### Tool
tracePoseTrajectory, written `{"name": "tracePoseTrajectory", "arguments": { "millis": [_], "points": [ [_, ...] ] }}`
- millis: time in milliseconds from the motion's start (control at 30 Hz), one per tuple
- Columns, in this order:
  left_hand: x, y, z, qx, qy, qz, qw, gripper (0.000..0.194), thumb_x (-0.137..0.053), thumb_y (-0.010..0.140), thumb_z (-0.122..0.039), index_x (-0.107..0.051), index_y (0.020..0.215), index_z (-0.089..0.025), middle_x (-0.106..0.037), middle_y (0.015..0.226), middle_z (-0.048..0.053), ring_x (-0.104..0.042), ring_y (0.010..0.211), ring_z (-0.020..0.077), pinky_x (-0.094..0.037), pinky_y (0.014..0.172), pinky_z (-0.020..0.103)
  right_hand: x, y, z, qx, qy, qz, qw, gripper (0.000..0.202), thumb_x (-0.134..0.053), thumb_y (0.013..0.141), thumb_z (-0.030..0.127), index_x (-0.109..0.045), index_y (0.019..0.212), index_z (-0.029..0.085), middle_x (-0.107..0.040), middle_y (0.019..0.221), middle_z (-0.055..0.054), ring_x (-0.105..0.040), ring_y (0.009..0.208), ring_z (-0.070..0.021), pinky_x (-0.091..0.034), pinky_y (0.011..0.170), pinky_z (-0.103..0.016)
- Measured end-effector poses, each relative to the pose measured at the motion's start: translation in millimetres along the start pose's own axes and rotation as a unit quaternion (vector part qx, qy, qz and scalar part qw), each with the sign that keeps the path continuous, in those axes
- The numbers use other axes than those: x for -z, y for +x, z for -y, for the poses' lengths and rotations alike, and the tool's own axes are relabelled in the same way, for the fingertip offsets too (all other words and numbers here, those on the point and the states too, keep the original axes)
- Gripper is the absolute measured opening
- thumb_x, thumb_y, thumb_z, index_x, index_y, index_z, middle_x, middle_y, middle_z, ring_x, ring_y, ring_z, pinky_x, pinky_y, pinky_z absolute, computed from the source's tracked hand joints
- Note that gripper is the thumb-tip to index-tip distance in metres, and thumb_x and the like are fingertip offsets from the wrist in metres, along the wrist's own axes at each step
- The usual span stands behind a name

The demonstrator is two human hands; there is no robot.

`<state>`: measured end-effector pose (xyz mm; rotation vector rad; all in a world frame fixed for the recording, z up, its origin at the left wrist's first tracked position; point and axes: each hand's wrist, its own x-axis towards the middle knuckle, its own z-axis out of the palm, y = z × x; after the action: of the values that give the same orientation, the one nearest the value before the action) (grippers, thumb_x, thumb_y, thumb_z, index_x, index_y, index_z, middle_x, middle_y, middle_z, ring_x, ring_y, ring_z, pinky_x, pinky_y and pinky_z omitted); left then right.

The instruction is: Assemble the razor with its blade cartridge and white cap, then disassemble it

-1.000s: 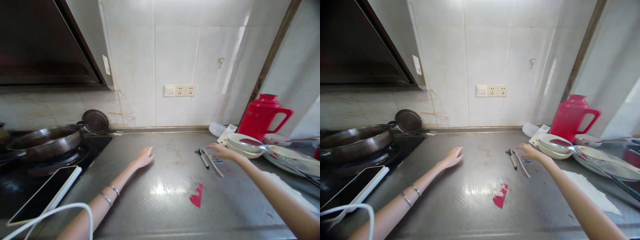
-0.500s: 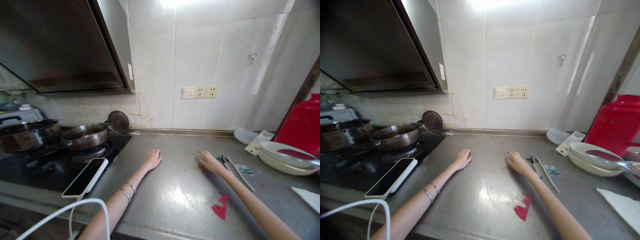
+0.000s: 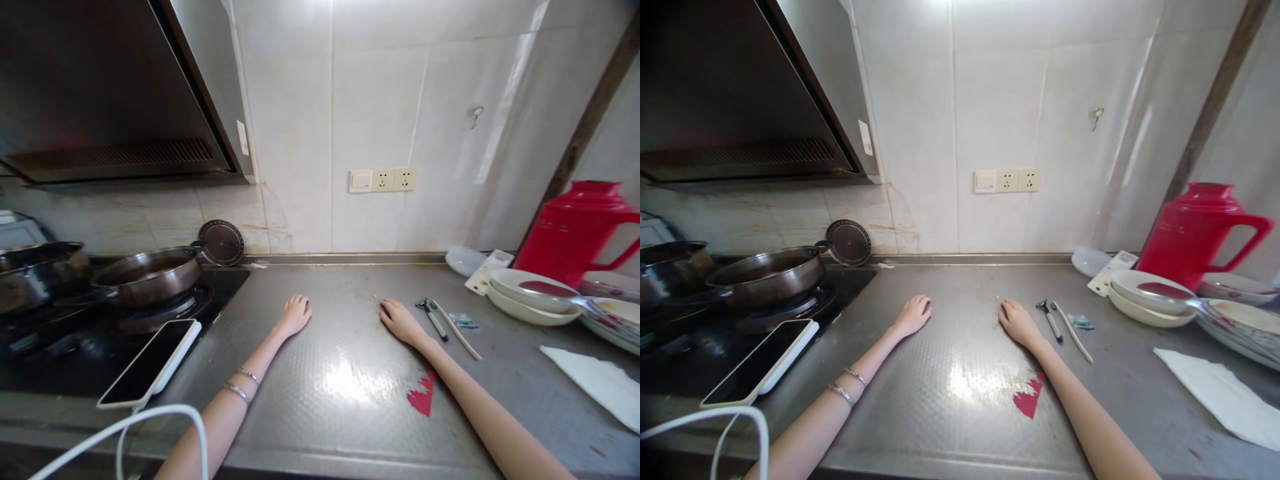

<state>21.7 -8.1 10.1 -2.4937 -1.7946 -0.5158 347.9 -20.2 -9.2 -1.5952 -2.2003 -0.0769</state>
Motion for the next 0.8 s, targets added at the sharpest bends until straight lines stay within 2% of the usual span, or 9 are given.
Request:
{"name": "tracePoseTrajectory", "arguments": {
  "millis": [433,800],
  "points": [
    [-2.1,1.0,1.7,0.004,-0.002,0.001,1.000,0.035,-0.036,0.087,-0.031,-0.052,0.114,-0.017,-0.051,0.126,0.010,-0.042,0.120,0.0229,-0.030,0.102,0.038,2.1,-0.6,-1.5,0.005,0.010,-0.002,1.000,0.034,-0.039,0.086,0.026,-0.059,0.110,0.012,-0.057,0.119,-0.016,-0.049,0.115,-0.0241,-0.035,0.099,-0.038],
    [-1.0,0.3,1.8,0.003,-0.011,0.002,1.000,0.034,-0.037,0.087,-0.030,-0.052,0.114,-0.017,-0.051,0.126,0.010,-0.042,0.121,0.0227,-0.029,0.103,0.038,5.6,-2.2,3.6,-0.010,0.020,0.005,1.000,0.037,-0.040,0.085,0.027,-0.057,0.113,0.009,-0.055,0.123,-0.018,-0.047,0.117,-0.0243,-0.035,0.098,-0.037]
  ]
}}
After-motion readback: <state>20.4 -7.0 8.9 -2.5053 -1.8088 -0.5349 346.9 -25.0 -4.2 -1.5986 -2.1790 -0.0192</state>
